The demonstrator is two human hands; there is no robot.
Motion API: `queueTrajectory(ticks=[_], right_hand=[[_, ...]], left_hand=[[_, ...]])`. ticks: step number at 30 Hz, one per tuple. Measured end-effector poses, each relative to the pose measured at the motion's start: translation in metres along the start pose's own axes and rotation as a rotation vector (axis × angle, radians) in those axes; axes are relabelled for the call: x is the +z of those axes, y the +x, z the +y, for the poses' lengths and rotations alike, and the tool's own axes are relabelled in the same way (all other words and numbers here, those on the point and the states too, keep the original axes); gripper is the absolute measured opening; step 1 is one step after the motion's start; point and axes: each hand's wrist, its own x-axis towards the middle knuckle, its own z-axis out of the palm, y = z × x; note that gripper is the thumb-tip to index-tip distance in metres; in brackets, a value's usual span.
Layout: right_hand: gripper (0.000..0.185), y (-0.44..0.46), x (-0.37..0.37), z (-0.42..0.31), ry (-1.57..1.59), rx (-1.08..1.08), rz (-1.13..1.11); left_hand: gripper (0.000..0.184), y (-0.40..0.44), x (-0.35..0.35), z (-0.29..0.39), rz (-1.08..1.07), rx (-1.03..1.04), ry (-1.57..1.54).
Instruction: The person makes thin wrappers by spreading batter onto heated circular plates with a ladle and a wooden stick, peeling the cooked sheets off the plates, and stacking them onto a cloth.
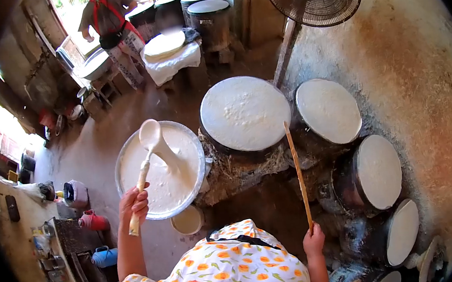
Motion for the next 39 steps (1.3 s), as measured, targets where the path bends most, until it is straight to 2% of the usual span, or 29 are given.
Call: queueTrajectory(ticks=[4, 8, 10, 12, 13, 14, 18, 20, 21, 23, 27, 29, 32, 37, 39], right_hand=[[0.029, 0.021, 0.01, 0.01, 0.006, -0.132, -0.013], [0.029, 0.034, 0.009, 0.001, 0.041, -0.142, -0.042], [0.027, 0.038, 0.011, 0.002, 0.015, -0.15, -0.073], [0.026, 0.04, 0.013, 0.0, 0.019, -0.159, -0.081], [0.025, 0.042, 0.015, -0.002, 0.022, -0.164, -0.089], [0.025, 0.043, 0.016, -0.004, 0.025, -0.164, -0.089], [0.025, 0.044, 0.018, -0.007, 0.038, -0.165, -0.121], [0.026, 0.047, 0.018, -0.01, 0.01, -0.174, -0.128], [0.028, 0.049, 0.018, -0.012, 0.035, -0.189, -0.126], [0.031, 0.048, 0.015, -0.021, 0.054, -0.198, -0.118], [0.045, 0.053, 0.017, -0.04, 0.176, -0.259, -0.053], [0.049, 0.051, 0.018, -0.044, 0.201, -0.302, -0.013], [0.056, 0.043, 0.01, -0.051, 0.146, -0.305, -0.033], [0.058, -0.001, -0.014, -0.074, 0.105, -0.134, 0.009], [0.057, -0.019, -0.026, -0.082, 0.087, -0.065, 0.084]], left_hand=[[0.038, -0.039, 0.058, 0.029, -0.105, 0.137, 0.031], [0.039, -0.083, 0.118, 0.063, -0.053, 0.483, 0.456], [0.037, -0.091, 0.129, 0.066, -0.053, 0.531, 0.519], [0.035, -0.092, 0.126, 0.06, 0.143, 0.536, 0.624], [0.032, -0.089, 0.12, 0.052, 0.266, 0.494, 0.658], [0.031, -0.082, 0.101, 0.046, 0.242, 0.407, 0.612], [0.022, -0.045, 0.016, 0.008, 0.488, 0.129, 0.375], [0.023, -0.042, -0.012, 0.002, 0.532, -0.014, 0.188], [0.023, -0.047, -0.013, 0.002, 0.524, -0.019, 0.191], [0.024, -0.067, 0.0, 0.008, 0.303, 0.078, 0.156], [0.014, -0.051, 0.012, 0.011, 0.325, 0.174, 0.339], [0.009, -0.027, 0.004, 0.013, 0.511, 0.128, 0.59], [0.009, 0.005, 0.019, 0.013, 0.476, 0.006, 0.563], [0.008, 0.052, 0.113, -0.006, 0.233, -0.163, 0.719], [0.01, 0.073, 0.156, -0.024, 0.024, -0.23, 0.848]])
